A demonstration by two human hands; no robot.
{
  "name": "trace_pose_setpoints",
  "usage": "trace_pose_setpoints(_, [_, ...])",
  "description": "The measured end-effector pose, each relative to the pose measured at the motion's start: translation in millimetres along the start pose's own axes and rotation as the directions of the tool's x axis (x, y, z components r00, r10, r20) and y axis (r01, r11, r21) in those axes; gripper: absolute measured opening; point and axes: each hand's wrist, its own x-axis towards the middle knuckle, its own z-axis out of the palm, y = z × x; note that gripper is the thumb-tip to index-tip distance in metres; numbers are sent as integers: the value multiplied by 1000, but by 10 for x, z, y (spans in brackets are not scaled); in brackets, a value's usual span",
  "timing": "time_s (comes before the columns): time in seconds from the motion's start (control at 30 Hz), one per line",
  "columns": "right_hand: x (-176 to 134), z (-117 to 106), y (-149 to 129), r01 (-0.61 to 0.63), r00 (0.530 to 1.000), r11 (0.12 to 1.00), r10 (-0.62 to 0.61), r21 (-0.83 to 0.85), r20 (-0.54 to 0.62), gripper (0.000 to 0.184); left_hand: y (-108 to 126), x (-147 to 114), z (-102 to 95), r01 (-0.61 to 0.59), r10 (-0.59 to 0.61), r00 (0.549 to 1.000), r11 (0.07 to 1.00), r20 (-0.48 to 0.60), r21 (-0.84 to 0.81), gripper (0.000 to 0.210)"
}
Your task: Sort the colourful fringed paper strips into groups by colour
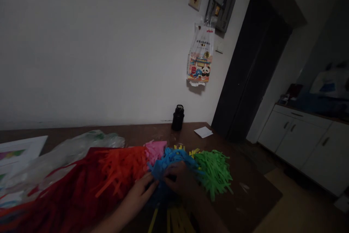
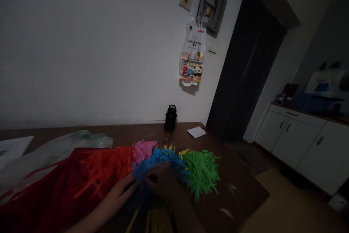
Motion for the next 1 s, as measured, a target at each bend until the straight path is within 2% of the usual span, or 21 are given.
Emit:
trace_pose_setpoints(0.2, [8,96,42,-71,996,982,60,-177,-69,16,40,9,-13,-11,11,1000,1000,8,10,35])
trace_pose_setpoints(0.37, [16,84,37,-62,998,971,55,-229,-38,22,31,15,-7,-31,30,1000,999,8,27,35])
trace_pose_setpoints(0.57, [7,37,-25,17,1000,982,-12,-190,26,29,31,-2,-2,-37,37,999,998,4,47,33])
trace_pose_setpoints(0.77, [-24,1,-112,-6,1000,993,4,-119,-18,13,-16,-8,-6,-45,45,999,997,1,62,32])
trace_pose_setpoints(1.0, [-15,30,-59,-20,1000,997,18,-76,-20,9,-79,-5,18,-67,66,998,996,7,66,33])
